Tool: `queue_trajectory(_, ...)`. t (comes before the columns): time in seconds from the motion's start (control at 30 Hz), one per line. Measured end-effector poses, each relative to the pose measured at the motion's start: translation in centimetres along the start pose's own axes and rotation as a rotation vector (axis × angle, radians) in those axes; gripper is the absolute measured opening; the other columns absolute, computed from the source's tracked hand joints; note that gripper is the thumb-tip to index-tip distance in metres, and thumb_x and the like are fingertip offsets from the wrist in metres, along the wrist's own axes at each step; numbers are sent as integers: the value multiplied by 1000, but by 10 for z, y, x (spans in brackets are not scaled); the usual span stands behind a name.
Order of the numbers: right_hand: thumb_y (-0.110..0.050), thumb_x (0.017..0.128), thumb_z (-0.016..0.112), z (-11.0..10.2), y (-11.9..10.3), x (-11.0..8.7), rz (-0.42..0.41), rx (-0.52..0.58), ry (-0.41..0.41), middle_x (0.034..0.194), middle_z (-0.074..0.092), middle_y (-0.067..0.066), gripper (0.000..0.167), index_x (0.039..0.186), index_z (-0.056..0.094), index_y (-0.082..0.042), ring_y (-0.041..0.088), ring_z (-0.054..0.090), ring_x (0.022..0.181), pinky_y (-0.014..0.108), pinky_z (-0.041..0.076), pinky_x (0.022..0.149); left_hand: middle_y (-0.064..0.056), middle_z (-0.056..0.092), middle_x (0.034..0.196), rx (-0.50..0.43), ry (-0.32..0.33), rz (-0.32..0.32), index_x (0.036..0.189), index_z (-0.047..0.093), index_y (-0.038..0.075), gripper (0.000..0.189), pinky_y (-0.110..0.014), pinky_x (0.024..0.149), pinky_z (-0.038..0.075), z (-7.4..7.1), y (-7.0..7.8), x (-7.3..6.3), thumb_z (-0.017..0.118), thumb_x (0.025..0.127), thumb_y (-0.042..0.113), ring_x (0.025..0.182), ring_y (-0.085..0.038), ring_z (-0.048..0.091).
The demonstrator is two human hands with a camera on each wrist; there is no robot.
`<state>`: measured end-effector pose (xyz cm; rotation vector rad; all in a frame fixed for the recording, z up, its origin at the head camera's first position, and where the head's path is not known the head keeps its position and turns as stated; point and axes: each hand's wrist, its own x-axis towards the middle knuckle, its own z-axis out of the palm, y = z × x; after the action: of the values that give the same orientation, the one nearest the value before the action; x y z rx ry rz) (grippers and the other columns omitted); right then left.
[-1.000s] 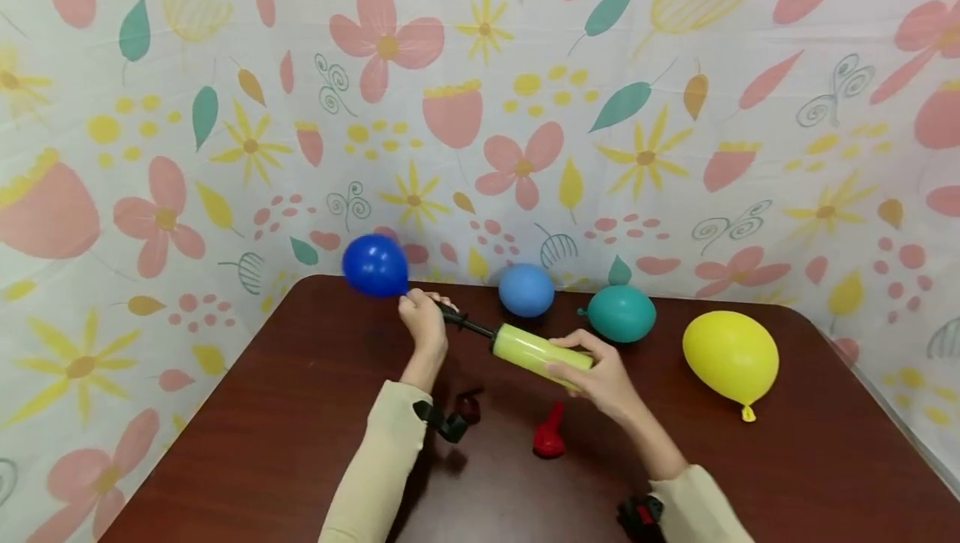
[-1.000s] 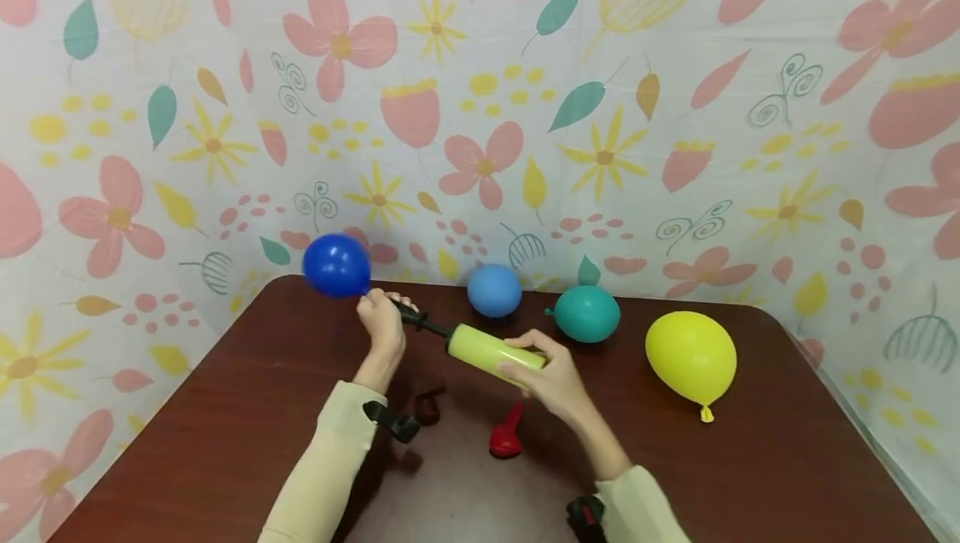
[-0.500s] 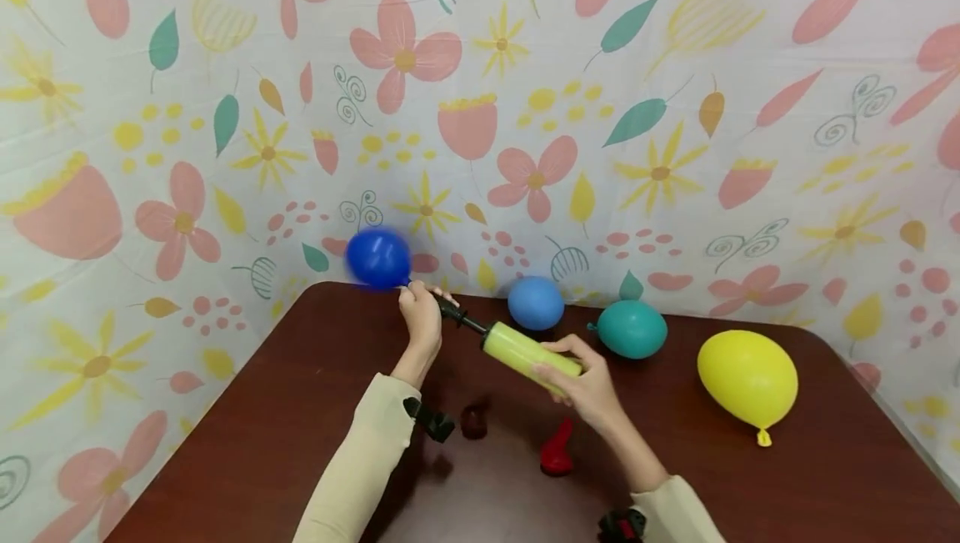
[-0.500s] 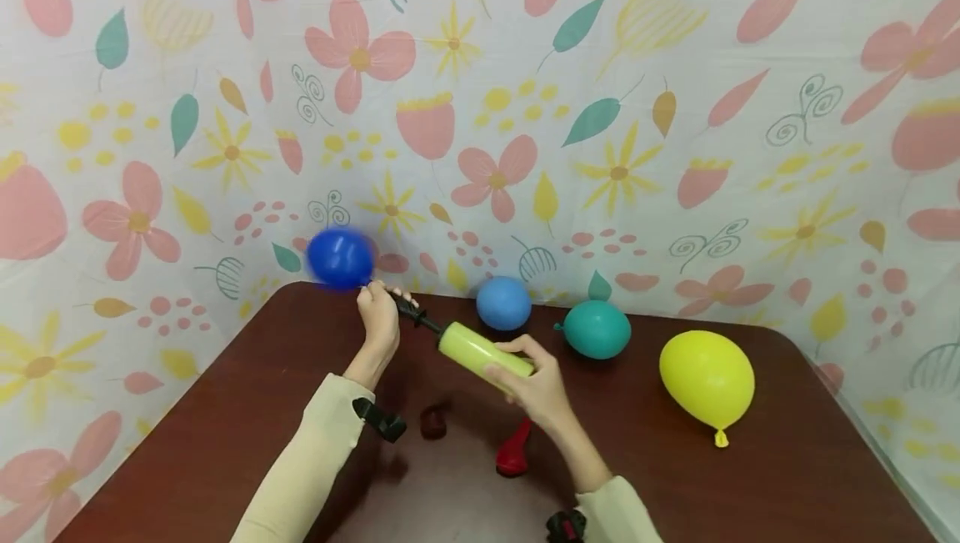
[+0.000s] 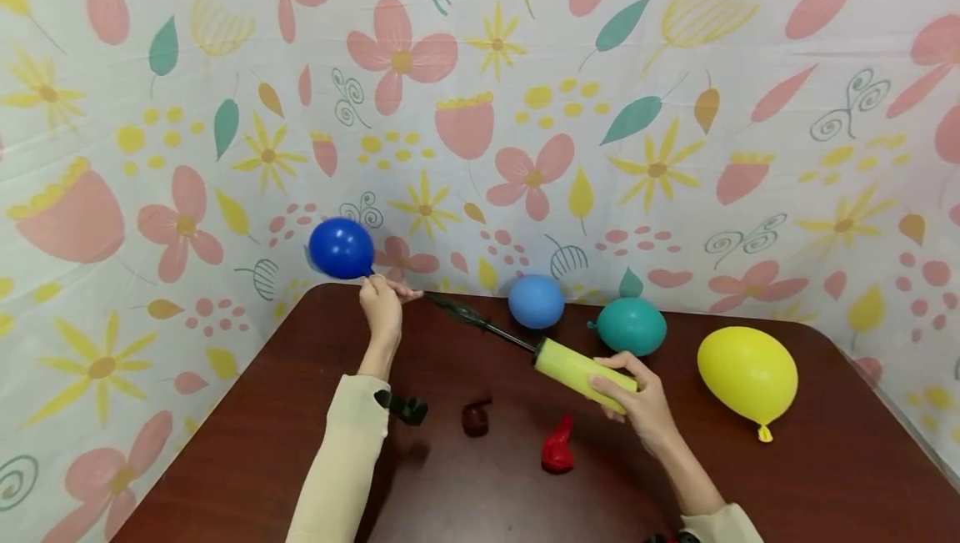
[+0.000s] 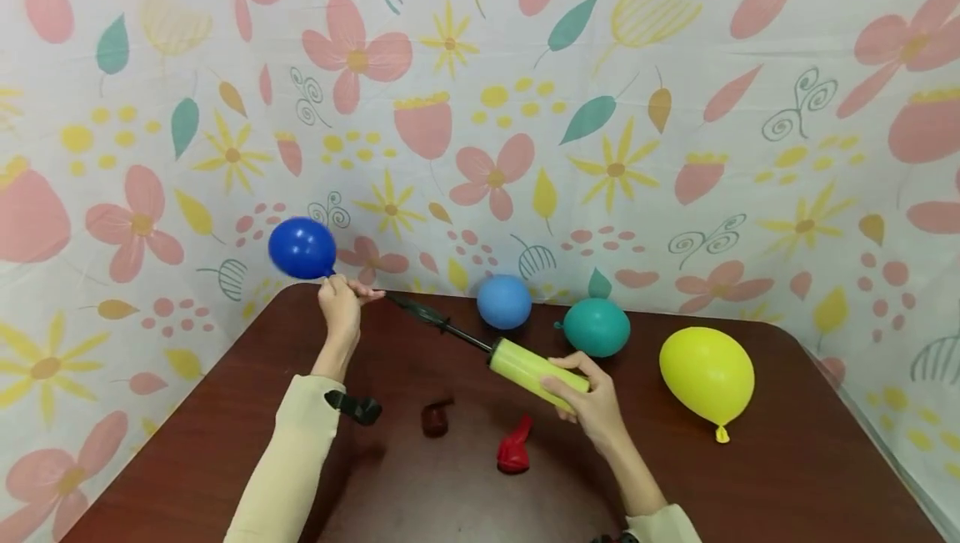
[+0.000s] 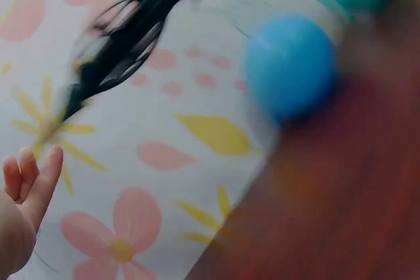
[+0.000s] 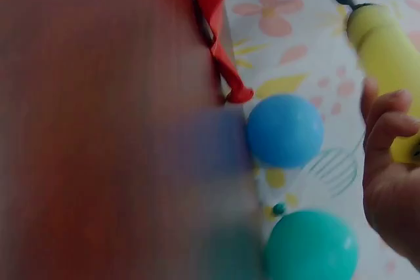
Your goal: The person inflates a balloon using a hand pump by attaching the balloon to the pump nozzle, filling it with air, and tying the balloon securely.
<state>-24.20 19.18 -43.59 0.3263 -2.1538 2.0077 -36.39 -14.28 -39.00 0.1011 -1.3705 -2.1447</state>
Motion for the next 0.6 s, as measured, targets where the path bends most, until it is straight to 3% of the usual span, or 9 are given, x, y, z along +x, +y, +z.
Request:
queue_trajectory(0.1,-3,91,64,-15,2,-4,29,-26,22,76,65,-7,15,106,63,-8,15,51,45,30,43,42,1,52,54,81,-116,-1,82,47,2,36,-27,56,58,-2,-2,-8,21,106,10,45,-10,60)
queue_trajectory(0.2,-6,92,64,-22,4,-2,32,-36,24,78,66,-6,17,109,62,-6,15,54,46,31,46,44,1,52,57,94,-195,-11,87,46,5,31,-31,59,59,5,-5,-20,22,106,9,46,-10,58)
queue_trajectory(0.4,-9,93,64,-28,15,0,72,-97,17,76,64,-5,23,114,57,-2,17,60,51,31,52,50,-1,51,55,143,-226,-18,72,46,4,42,-34,59,60,17,-10,-40,23,107,13,46,-11,56)
queue_trajectory(0.6,-17,94,64,-35,26,-3,190,-179,-27,84,62,-1,32,121,53,-3,15,65,65,28,52,59,-3,50,56,142,-297,-32,75,46,5,39,-36,59,60,16,-17,-63,22,106,11,46,-17,58)
